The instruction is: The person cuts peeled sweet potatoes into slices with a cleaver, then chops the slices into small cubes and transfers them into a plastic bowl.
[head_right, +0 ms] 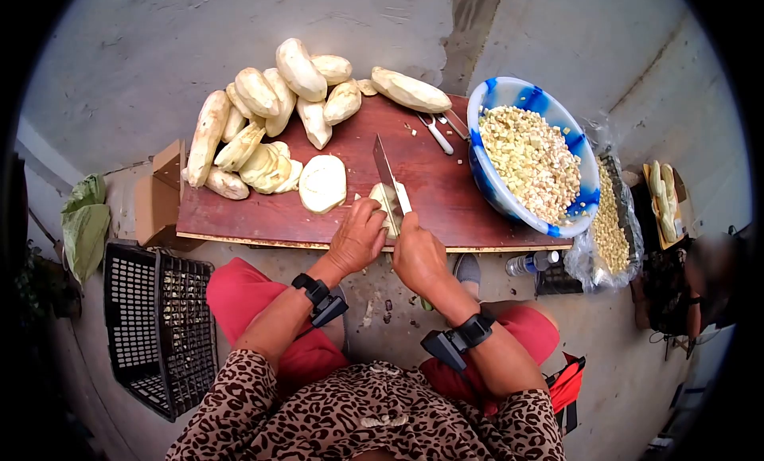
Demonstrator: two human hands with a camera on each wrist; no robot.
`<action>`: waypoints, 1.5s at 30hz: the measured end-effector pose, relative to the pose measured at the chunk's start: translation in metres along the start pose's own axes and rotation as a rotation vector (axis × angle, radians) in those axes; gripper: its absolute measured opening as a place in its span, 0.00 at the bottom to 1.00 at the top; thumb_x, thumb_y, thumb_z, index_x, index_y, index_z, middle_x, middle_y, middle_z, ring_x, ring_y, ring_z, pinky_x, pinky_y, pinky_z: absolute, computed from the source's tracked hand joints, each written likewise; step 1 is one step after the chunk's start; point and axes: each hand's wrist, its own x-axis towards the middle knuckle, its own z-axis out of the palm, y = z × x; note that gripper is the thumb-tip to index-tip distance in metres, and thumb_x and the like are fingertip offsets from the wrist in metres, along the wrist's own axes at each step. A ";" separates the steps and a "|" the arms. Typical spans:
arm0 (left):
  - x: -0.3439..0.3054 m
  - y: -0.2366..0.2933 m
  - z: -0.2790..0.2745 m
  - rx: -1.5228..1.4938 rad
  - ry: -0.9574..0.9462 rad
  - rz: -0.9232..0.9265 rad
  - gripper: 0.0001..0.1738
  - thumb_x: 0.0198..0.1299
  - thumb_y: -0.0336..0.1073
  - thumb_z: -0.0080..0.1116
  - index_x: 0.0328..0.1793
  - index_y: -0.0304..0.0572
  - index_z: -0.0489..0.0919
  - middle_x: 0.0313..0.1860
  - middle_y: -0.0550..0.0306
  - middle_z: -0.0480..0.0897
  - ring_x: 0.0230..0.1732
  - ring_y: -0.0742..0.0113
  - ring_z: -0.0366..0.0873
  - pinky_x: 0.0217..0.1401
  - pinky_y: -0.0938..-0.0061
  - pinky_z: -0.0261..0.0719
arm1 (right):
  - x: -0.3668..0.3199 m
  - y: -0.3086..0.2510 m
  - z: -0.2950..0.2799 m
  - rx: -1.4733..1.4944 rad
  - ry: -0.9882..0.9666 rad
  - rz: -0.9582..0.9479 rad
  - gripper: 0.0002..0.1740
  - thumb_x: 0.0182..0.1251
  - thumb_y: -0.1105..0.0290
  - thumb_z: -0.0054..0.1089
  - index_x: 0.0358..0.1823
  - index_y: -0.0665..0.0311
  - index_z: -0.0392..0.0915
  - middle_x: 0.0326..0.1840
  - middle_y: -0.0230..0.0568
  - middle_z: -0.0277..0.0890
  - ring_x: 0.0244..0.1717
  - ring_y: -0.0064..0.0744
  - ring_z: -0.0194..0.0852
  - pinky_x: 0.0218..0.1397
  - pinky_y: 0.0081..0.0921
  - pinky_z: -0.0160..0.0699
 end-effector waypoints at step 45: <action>-0.003 -0.001 -0.004 -0.045 0.036 -0.022 0.18 0.50 0.22 0.59 0.49 0.29 0.74 0.52 0.41 0.72 0.57 0.41 0.70 0.61 0.57 0.73 | -0.017 -0.023 -0.016 0.001 -0.215 0.044 0.10 0.62 0.79 0.52 0.42 0.74 0.63 0.30 0.73 0.78 0.35 0.71 0.81 0.42 0.57 0.79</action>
